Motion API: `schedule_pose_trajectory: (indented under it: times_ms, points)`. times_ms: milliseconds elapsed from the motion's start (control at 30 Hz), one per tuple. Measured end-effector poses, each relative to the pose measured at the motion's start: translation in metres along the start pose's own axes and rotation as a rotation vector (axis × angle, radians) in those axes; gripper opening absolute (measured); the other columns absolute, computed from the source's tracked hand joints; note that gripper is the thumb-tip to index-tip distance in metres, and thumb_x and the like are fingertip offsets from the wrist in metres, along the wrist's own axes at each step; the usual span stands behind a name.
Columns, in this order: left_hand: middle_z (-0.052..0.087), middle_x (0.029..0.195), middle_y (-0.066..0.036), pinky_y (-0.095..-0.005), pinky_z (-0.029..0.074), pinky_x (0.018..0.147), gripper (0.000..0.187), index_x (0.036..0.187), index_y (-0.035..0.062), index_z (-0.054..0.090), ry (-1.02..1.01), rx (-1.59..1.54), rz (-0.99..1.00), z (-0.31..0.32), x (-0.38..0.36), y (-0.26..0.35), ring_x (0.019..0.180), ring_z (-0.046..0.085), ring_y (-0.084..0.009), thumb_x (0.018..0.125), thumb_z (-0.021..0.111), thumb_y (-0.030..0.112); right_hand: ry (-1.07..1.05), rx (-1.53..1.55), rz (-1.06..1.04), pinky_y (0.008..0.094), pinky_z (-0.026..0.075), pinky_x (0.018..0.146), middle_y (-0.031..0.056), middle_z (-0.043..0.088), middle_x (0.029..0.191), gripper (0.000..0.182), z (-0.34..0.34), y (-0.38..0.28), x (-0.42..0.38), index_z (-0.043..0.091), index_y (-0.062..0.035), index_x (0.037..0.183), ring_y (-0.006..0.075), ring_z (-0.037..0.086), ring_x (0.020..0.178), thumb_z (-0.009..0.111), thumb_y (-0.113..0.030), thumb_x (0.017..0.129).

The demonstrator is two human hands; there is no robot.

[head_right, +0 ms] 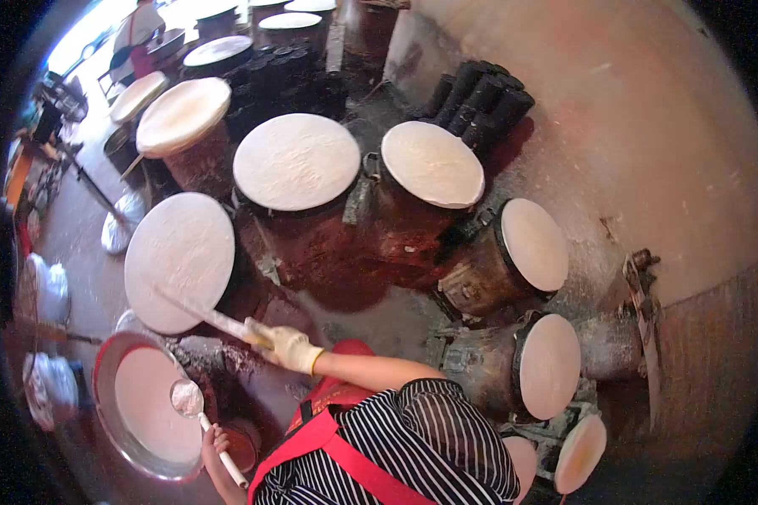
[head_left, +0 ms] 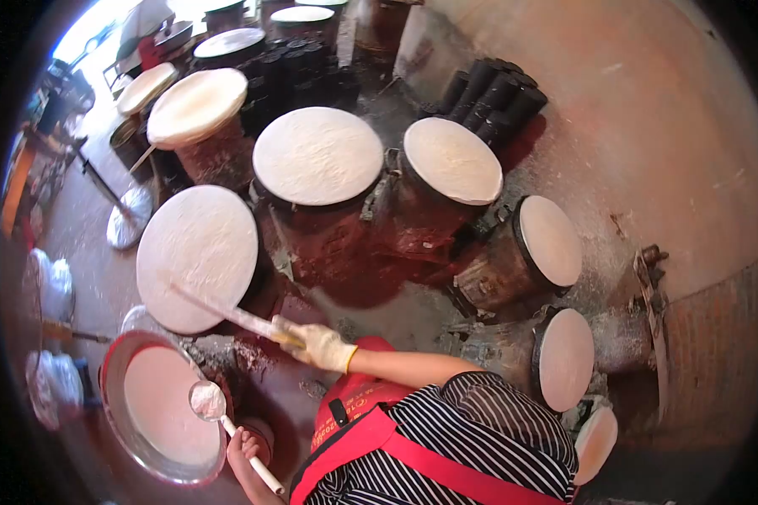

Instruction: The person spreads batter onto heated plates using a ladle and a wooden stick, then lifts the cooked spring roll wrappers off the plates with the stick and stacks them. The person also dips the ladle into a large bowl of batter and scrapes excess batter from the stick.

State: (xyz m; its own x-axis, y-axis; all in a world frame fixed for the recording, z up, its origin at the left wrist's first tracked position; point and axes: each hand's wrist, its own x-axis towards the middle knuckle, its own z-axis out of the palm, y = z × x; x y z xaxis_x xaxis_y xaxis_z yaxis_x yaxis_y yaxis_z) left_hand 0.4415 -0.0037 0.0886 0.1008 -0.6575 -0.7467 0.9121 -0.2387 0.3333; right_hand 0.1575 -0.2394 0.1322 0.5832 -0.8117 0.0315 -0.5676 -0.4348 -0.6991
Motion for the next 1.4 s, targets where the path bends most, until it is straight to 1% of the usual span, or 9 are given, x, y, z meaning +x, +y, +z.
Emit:
schedule_pose_trajectory:
  times_ms: [233,367,433,833,900,967,1033,1167,1400]
  points:
    - [0.044,0.077,-0.002,-0.0173,0.028,0.033,0.016,0.112,-0.0005,0.047,-0.122,-0.064,-0.032,0.148,0.003,-0.002,0.049,0.034,-0.0054,0.102,0.045,0.012,0.181,-0.497,0.249,0.0439,0.056,0.064,0.0218,0.066,0.093,0.024,-0.19,0.146,0.064,0.056,-0.0085,0.108,0.0313,0.069,0.079,0.053,-0.027,0.093]
    - [0.04,0.077,-0.003,-0.0202,0.035,0.042,0.02,0.115,-0.005,0.042,-0.35,-0.249,-0.098,0.259,0.019,-0.028,0.056,0.037,-0.008,0.104,0.039,0.012,0.267,-0.833,0.421,0.0367,0.058,0.063,0.016,0.059,0.111,0.043,-0.313,0.257,0.094,0.048,-0.0074,0.127,0.0249,0.067,0.081,0.06,-0.025,0.09]
    - [0.04,0.079,-0.004,-0.0216,0.037,0.043,0.023,0.116,-0.0057,0.042,-0.343,-0.345,-0.131,0.318,0.01,-0.047,0.058,0.038,-0.0091,0.105,0.037,0.013,0.308,-0.763,0.472,0.0438,0.055,0.07,0.0154,0.061,0.103,0.061,-0.36,0.28,0.097,0.043,-0.012,0.135,0.0323,0.067,0.083,0.067,-0.035,0.084]
    - [0.041,0.081,-0.005,-0.0191,0.036,0.04,0.023,0.119,-0.0065,0.041,-0.315,-0.323,-0.232,0.512,0.064,-0.102,0.056,0.039,-0.0085,0.103,0.039,0.008,0.232,-0.679,0.384,0.0401,0.057,0.071,0.0147,0.064,0.099,0.022,-0.433,0.33,0.084,0.059,-0.0089,0.105,0.0274,0.069,0.081,0.062,-0.023,0.088]
    - [0.042,0.081,-0.005,-0.0184,0.036,0.039,0.022,0.118,-0.0062,0.043,-0.315,-0.331,-0.233,0.536,0.068,-0.106,0.056,0.038,-0.0081,0.103,0.04,0.009,0.303,-0.297,0.548,0.0369,0.055,0.066,0.0102,0.066,0.093,0.016,-0.492,0.305,0.075,0.063,-0.0078,0.099,0.0194,0.066,0.075,0.06,-0.02,0.09]
    - [0.042,0.081,-0.005,-0.0181,0.035,0.038,0.022,0.119,-0.006,0.043,-0.351,-0.233,-0.22,0.555,0.074,-0.105,0.056,0.038,-0.0075,0.103,0.041,0.009,0.591,0.486,0.555,0.0326,0.053,0.066,0.0057,0.066,0.087,0.014,-0.52,0.338,0.058,0.065,-0.0061,0.096,0.0137,0.06,0.072,0.059,-0.018,0.091]
    - [0.042,0.082,-0.004,-0.0183,0.035,0.038,0.022,0.119,-0.0059,0.043,-0.365,-0.219,-0.24,0.562,0.085,-0.102,0.056,0.038,-0.0069,0.103,0.041,0.01,0.917,0.924,0.211,0.0278,0.05,0.072,0.0011,0.064,0.088,0.016,-0.56,0.364,0.036,0.065,-0.0052,0.098,0.0115,0.059,0.077,0.065,-0.015,0.086]
    - [0.041,0.083,-0.004,-0.0184,0.036,0.039,0.024,0.121,-0.0067,0.043,-0.403,-0.27,-0.261,0.578,0.085,-0.099,0.057,0.038,-0.0072,0.103,0.04,0.01,1.037,0.542,0.017,0.0246,0.047,0.082,0.0015,0.063,0.094,0.029,-0.664,0.318,-0.034,0.064,-0.0029,0.1,0.0107,0.059,0.085,0.077,-0.023,0.082]
    - [0.039,0.082,-0.005,-0.0218,0.038,0.041,0.029,0.124,-0.0098,0.04,-0.423,-0.435,-0.266,0.566,0.075,-0.084,0.057,0.039,-0.0093,0.104,0.036,0.01,1.154,0.706,0.033,0.0226,0.047,0.08,0.0032,0.062,0.099,0.021,-0.717,0.232,0.033,0.064,0.0002,0.101,0.0118,0.059,0.088,0.07,-0.015,0.088]
